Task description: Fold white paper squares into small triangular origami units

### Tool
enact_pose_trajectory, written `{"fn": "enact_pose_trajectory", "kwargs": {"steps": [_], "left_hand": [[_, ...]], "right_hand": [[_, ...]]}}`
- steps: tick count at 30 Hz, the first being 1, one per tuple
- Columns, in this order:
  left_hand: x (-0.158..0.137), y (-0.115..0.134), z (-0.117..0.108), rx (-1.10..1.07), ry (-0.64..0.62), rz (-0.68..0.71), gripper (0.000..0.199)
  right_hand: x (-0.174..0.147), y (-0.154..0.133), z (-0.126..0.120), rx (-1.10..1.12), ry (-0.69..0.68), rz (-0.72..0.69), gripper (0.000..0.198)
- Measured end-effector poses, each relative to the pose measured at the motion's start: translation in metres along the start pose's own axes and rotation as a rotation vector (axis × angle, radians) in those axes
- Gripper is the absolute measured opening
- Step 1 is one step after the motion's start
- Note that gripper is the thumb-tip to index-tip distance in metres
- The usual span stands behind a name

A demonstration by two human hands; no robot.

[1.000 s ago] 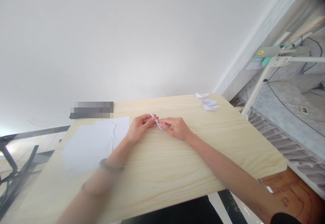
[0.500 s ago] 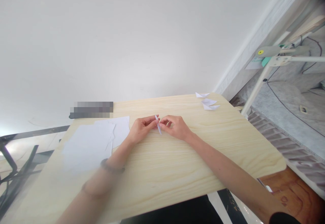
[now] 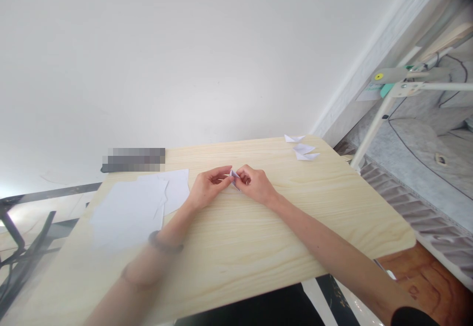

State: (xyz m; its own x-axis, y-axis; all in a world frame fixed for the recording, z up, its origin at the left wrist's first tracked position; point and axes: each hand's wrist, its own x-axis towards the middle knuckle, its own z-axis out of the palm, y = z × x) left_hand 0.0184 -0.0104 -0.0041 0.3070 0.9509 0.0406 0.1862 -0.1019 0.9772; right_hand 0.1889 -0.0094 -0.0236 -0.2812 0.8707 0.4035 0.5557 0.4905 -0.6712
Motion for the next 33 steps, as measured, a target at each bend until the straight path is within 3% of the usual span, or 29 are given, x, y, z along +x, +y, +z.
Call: {"fn": "enact_pose_trajectory", "kwargs": {"steps": [7, 19, 28, 33], "left_hand": [[-0.001, 0.007, 0.002, -0.129, -0.116, -0.102, 0.044], [-0.003, 0.0, 0.003, 0.021, -0.063, 0.053, 0.03], [0.002, -0.002, 0.0, -0.22, -0.072, -0.038, 0.034], [0.005, -0.005, -0.004, -0.425, -0.089, -0.107, 0.032]], "right_hand": [[-0.002, 0.0, 0.0, -0.014, 0.052, 0.011, 0.015], [0.0, -0.003, 0.002, 0.086, -0.008, 0.039, 0.011], [0.001, -0.001, -0.004, 0.384, -0.139, 0.064, 0.026], [-0.001, 0.004, -0.002, 0.355, -0.101, 0.032, 0.024]]}}
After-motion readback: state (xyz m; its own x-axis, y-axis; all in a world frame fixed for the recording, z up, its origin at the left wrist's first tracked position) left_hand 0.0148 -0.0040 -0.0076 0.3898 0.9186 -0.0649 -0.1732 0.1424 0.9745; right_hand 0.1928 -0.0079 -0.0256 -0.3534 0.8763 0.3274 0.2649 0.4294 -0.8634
